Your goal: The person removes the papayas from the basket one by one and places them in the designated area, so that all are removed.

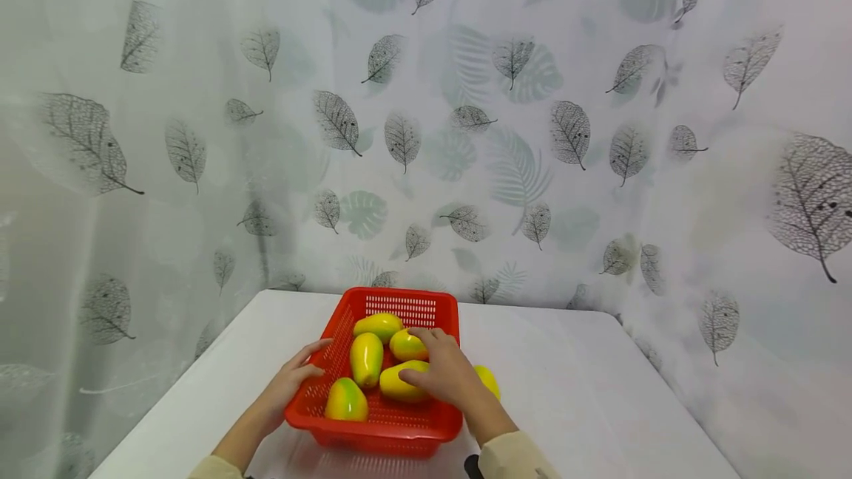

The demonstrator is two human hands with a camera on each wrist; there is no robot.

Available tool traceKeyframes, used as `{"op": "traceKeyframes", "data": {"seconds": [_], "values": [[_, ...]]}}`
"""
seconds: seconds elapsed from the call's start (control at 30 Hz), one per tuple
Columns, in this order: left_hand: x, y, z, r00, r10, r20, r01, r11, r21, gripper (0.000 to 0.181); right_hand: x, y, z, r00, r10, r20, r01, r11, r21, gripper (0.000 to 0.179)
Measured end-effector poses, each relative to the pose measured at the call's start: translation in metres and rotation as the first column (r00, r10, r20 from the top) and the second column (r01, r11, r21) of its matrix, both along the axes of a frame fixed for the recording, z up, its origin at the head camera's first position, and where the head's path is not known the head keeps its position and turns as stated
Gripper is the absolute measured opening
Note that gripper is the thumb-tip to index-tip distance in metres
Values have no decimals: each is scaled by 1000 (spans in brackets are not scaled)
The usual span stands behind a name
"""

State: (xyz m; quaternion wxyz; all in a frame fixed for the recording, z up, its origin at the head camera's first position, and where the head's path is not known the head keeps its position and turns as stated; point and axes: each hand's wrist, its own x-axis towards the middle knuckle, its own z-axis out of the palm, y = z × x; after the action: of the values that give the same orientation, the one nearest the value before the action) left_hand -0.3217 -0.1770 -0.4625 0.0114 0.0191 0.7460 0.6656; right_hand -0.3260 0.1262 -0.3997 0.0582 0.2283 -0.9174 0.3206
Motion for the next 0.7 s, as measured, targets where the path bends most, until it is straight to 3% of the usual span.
{"op": "traceKeyframes", "data": {"seconds": [0.27,0.7], "values": [[1,1,-1,1000,-10,-5,10,1000,9,59,-2,-9,-9,997,43,59,-47,996,82,72],[3,2,2,1000,-11,-12,11,1000,15,58,-10,-17,-20,996,51,76,-61,989,136,67]]}}
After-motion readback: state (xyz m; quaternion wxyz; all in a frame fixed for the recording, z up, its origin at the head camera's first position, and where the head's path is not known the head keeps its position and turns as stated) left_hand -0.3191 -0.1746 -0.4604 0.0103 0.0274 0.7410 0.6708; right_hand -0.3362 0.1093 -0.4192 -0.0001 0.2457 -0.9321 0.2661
